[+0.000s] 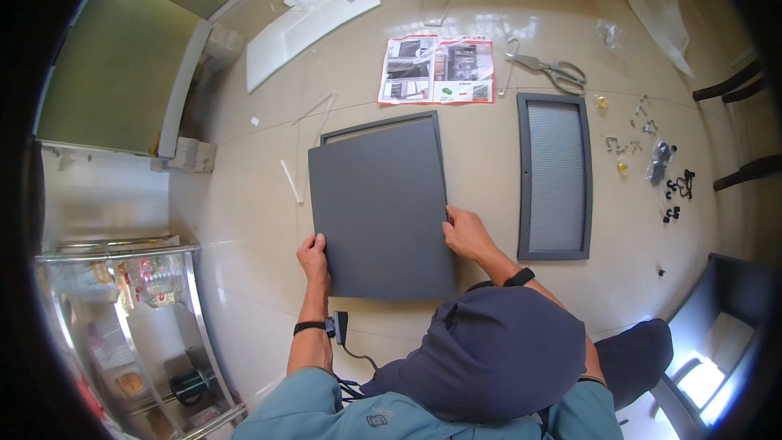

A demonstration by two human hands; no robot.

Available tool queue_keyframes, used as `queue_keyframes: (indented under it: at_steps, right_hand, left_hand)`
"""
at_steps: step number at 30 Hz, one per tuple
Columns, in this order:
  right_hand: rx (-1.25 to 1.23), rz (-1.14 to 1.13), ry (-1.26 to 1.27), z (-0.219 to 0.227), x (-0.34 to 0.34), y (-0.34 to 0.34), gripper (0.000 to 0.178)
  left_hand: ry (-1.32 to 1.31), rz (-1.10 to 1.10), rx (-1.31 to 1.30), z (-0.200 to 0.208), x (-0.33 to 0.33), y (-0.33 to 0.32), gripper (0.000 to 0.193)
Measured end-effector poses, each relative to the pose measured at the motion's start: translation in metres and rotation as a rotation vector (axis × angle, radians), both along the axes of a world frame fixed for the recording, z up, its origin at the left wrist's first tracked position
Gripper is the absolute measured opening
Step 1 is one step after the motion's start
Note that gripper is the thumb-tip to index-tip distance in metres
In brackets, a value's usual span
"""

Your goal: The person assembles a dark gray cabinet by hand, handling various panels and checking the fit of a glass-fronted door component.

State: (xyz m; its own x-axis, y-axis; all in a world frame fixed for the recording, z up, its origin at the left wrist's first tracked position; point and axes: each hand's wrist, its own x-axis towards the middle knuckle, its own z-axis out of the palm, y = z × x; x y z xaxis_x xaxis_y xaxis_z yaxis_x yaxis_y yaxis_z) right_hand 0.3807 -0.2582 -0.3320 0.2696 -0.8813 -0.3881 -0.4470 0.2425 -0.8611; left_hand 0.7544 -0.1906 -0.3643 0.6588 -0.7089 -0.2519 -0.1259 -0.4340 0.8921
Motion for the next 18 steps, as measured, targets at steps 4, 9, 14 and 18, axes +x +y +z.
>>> queue_keyframes:
  at_steps: [4, 9, 14, 18]
  right_hand:
    - [-0.073, -0.019, 0.088, 0.000, 0.005, -0.021, 0.021]
    - [-0.148, -0.060, 0.185, -0.006, 0.012, -0.032, 0.020]
    - [-0.222, -0.055, 0.262, -0.025, 0.014, -0.025, 0.017]
    - [-0.230, -0.073, 0.286, -0.018, 0.015, -0.022, 0.017]
  left_hand:
    - [-0.301, -0.053, -0.010, -0.019, -0.004, -0.030, 0.031]
    - [-0.412, -0.059, 0.020, -0.029, -0.010, -0.046, 0.033]
    - [-0.501, -0.110, 0.024, -0.025, -0.008, -0.050, 0.032]
    - [-0.596, -0.160, 0.073, -0.017, -0.013, -0.052, 0.031]
